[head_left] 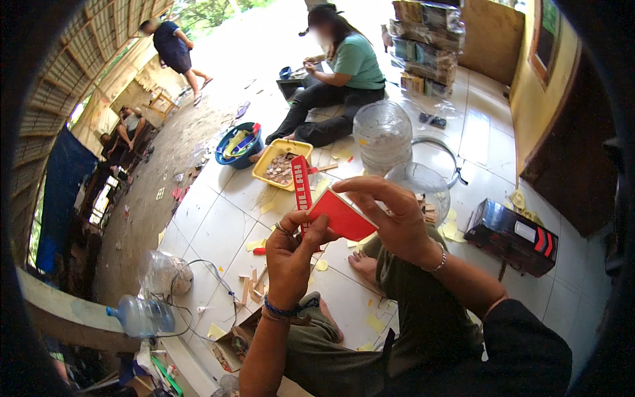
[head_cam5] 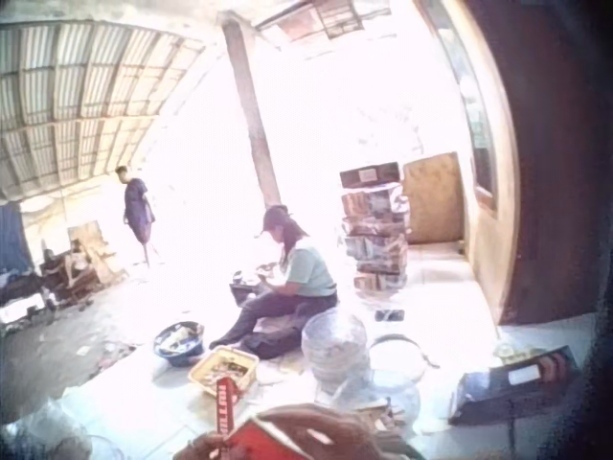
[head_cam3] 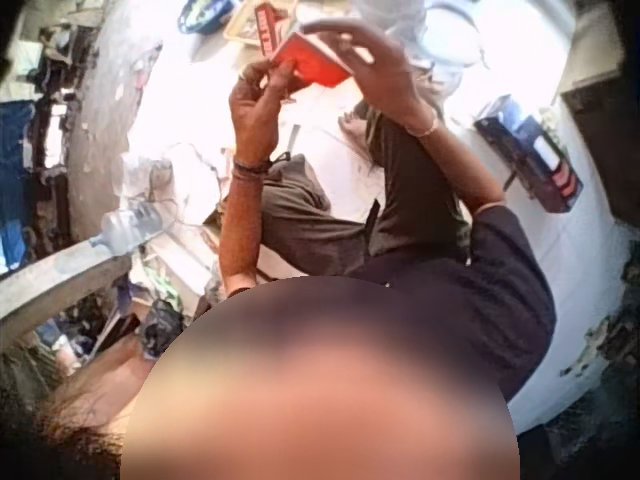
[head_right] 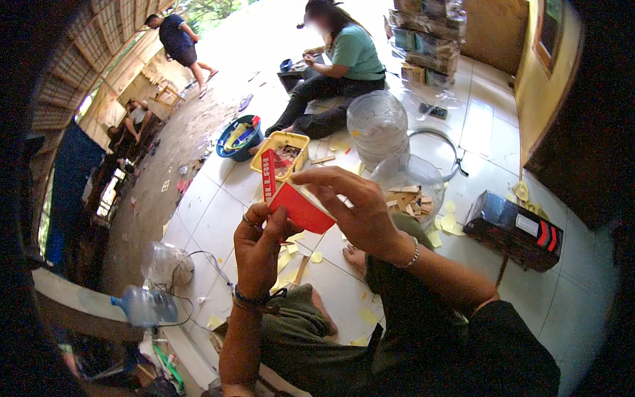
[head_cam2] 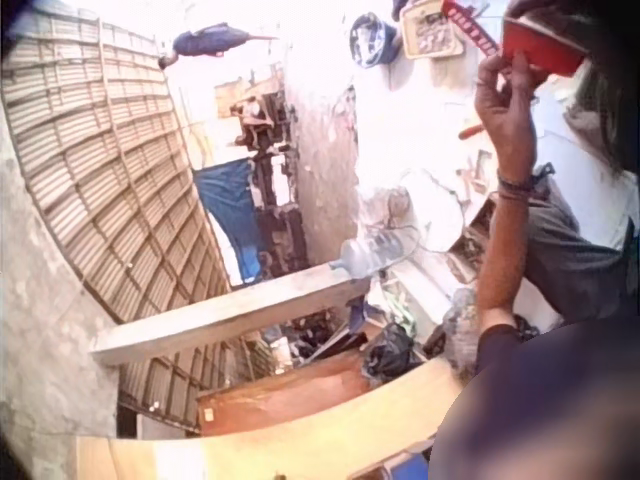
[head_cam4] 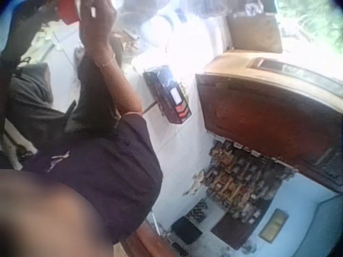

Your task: The person sits on the floor and assembles small red paper boxes by cutting, folding, and inserting wooden sticks into the structure. The person uses scissors to trim edges and repeatedly folds the paper to form the box shape.

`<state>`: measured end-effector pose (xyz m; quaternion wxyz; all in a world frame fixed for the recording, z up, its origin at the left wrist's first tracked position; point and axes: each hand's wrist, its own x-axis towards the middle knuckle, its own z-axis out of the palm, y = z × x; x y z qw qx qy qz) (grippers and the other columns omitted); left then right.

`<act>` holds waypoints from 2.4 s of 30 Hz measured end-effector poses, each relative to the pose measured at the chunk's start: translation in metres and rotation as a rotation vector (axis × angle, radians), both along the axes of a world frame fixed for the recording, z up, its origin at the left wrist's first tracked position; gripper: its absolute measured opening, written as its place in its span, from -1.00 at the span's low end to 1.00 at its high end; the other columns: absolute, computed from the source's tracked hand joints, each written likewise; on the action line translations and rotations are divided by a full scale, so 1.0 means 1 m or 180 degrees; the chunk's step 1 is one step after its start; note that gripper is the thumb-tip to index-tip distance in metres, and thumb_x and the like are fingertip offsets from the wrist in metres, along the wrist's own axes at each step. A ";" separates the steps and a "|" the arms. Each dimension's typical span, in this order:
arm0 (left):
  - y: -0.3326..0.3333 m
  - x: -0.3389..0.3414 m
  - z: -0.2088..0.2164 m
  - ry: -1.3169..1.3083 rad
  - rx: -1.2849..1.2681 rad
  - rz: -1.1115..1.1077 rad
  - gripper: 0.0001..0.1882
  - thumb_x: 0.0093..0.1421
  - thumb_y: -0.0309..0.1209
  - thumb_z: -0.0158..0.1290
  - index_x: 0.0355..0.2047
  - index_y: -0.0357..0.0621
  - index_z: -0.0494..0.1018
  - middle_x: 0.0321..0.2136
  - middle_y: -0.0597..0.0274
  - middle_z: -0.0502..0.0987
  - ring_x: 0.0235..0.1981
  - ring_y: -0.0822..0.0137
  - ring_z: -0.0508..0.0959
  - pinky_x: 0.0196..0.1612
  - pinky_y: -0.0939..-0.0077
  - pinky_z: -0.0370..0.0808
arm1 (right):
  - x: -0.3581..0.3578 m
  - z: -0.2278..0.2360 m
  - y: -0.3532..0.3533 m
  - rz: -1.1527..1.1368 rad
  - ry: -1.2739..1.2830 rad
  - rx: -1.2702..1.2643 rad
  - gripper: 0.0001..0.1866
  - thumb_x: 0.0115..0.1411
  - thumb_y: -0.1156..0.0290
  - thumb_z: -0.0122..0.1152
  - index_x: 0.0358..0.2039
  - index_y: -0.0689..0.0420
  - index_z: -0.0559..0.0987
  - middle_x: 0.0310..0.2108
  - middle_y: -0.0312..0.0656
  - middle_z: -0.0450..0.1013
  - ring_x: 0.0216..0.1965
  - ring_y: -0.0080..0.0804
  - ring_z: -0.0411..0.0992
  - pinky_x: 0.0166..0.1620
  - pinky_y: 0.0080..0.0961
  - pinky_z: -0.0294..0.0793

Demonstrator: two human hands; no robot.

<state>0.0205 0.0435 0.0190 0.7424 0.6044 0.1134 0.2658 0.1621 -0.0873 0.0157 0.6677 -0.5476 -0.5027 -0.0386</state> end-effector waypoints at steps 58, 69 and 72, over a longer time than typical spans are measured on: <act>-0.003 -0.005 0.003 -0.0379 0.1574 0.0905 -0.69 0.14 -0.66 0.26 -0.12 -0.15 0.51 -0.11 0.24 0.38 -0.08 0.41 0.50 -0.05 0.57 0.55 | -0.027 -0.020 0.001 0.1153 0.2176 -0.0709 -0.74 0.37 0.34 0.19 -0.05 0.25 0.62 -0.20 -0.22 0.62 -0.14 -0.60 0.52 -0.12 -0.62 0.46; -0.006 -0.009 0.005 -0.0334 0.3031 0.1359 -0.70 0.08 -0.67 0.28 -0.19 -0.10 0.55 -0.19 0.18 0.42 -0.18 0.34 0.52 -0.22 0.53 0.54 | -0.029 -0.020 0.003 0.1253 0.2227 -0.0733 -0.71 0.37 0.38 0.19 -0.04 0.34 0.57 -0.18 -0.15 0.58 -0.11 -0.51 0.53 -0.05 -0.60 0.52; -0.009 -0.010 0.007 -0.0359 0.3200 0.1384 -0.68 0.05 -0.67 0.28 -0.20 -0.05 0.57 -0.21 0.18 0.44 -0.20 0.31 0.53 -0.24 0.50 0.53 | -0.031 -0.021 0.002 0.1123 0.2117 -0.0741 -0.74 0.38 0.40 0.16 -0.05 0.33 0.56 -0.21 -0.18 0.57 -0.13 -0.51 0.53 -0.04 -0.58 0.51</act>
